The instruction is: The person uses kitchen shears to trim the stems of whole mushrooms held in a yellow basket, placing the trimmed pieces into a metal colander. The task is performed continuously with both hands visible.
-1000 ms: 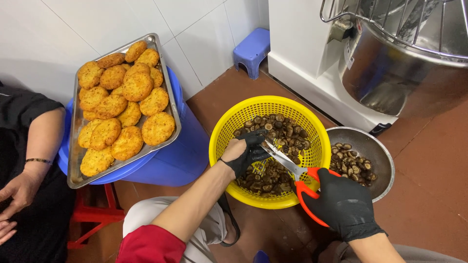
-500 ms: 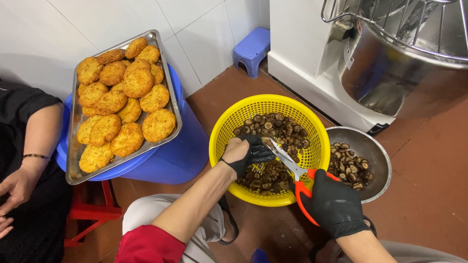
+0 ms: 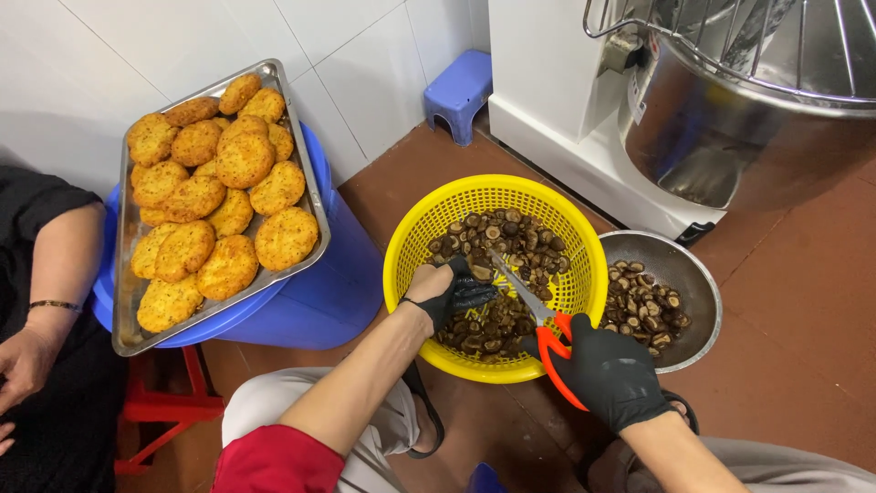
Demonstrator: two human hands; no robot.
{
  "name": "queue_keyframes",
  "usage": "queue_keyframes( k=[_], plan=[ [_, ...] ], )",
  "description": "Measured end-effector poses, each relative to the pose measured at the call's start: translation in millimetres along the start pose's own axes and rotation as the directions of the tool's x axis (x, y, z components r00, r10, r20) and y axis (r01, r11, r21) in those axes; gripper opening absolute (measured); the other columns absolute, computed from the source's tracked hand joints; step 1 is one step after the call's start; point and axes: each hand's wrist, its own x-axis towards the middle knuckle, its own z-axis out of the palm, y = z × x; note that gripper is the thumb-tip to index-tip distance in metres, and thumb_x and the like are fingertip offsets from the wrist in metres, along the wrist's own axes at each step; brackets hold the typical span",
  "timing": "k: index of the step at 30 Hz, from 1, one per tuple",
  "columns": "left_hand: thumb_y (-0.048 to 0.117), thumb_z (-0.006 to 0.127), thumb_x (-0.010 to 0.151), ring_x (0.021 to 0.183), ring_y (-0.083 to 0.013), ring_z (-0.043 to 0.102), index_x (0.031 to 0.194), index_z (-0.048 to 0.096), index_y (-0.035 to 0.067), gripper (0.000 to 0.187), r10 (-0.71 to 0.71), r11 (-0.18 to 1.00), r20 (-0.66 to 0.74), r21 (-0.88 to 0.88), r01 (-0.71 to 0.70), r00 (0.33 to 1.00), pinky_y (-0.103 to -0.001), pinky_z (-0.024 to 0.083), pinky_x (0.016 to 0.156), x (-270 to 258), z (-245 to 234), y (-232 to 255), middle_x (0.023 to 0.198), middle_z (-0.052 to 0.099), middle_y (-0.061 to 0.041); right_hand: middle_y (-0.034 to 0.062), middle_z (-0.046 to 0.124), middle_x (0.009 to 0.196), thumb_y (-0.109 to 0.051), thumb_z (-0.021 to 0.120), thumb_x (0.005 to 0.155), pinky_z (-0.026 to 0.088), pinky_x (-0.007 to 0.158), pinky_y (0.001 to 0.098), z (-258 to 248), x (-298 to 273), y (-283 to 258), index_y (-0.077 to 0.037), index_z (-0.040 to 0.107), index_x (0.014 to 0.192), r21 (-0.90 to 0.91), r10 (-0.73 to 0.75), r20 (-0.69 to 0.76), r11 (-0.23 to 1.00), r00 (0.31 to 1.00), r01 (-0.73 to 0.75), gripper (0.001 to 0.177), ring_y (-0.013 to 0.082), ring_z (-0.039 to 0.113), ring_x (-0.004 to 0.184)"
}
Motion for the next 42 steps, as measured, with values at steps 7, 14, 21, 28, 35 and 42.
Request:
queue_keyframes(
  k=[7,14,21,28,35,42],
  plan=[
    [0.009,0.072,0.084,0.074,-0.0316,0.073,0.099,0.07,-0.004,0.019,0.098,0.989,-0.13,0.121,-0.082,0.987,-0.04,0.064,0.067,-3.8,1.9,1.6,0.091,0.075,-0.017,0.0099,0.078,0.089,-0.086,0.047,0.082,0.056,0.075,0.0485,-32.1,-12.1,-11.8,-0.019,0.064,0.109,-0.093,0.046,0.167,0.995,0.985,-0.031,0.075,0.0375,0.074,0.084],
    [0.022,0.072,0.086,0.066,-0.0243,0.061,0.075,0.061,0.005,0.023,0.152,0.925,-0.152,0.371,-0.086,0.977,-0.035,0.054,0.066,-2.8,0.2,-1.7,0.073,0.061,-0.009,0.0084,0.08,0.092,-0.085,0.043,0.084,0.057,0.081,0.0467,-38.4,-11.1,-15.8,-0.021,0.06,0.124,-0.093,0.089,0.224,0.993,0.971,-0.07,0.077,0.0364,0.075,0.089],
    [0.03,0.069,0.086,0.084,-0.0271,0.074,0.095,0.074,0.003,0.029,0.125,0.955,-0.125,0.286,-0.085,0.984,-0.033,0.061,0.082,-34.2,15.3,10.2,0.094,0.076,-0.012,0.0077,0.077,0.088,-0.083,0.045,0.087,0.055,0.078,0.0418,-52.2,-13.6,-21.4,-0.02,0.062,0.096,0.019,0.037,0.32,0.999,0.947,-0.046,0.065,0.0327,0.073,0.087],
    [0.014,0.068,0.092,0.065,-0.0337,0.073,0.087,0.073,-0.012,0.027,0.07,0.981,-0.029,0.185,-0.064,0.997,-0.041,0.067,0.067,-18.3,8.3,1.4,0.079,0.074,-0.024,0.0106,0.078,0.096,-0.084,0.039,0.087,0.055,0.083,0.0448,-27.7,-7.2,-9.3,-0.019,0.063,0.102,-0.018,0.089,0.345,0.996,0.934,-0.089,0.071,0.0372,0.072,0.092],
    [0.009,0.07,0.088,0.08,-0.0376,0.075,0.101,0.071,-0.012,0.025,0.057,0.989,0.073,0.132,-0.066,0.996,-0.043,0.067,0.077,-18.2,6.5,-0.5,0.092,0.075,-0.027,0.0094,0.075,0.077,-0.083,0.051,0.086,0.053,0.069,0.0472,-17.7,-5.5,-7.1,-0.018,0.062,0.085,0.042,-0.01,0.134,0.999,0.991,0.004,0.066,0.037,0.071,0.076],
    [0.019,0.064,0.085,0.068,-0.0268,0.071,0.078,0.069,0.002,0.019,0.288,0.805,-0.111,0.566,-0.177,0.951,-0.035,0.06,0.071,14.8,-8.9,2.7,0.074,0.072,-0.014,0.0044,0.078,0.109,-0.087,0.046,0.081,0.055,0.092,0.0383,-80.8,-8.9,-11.4,-0.021,0.076,0.1,0.012,0.173,0.372,0.982,0.912,-0.191,0.076,0.0299,0.072,0.103]
  ],
)
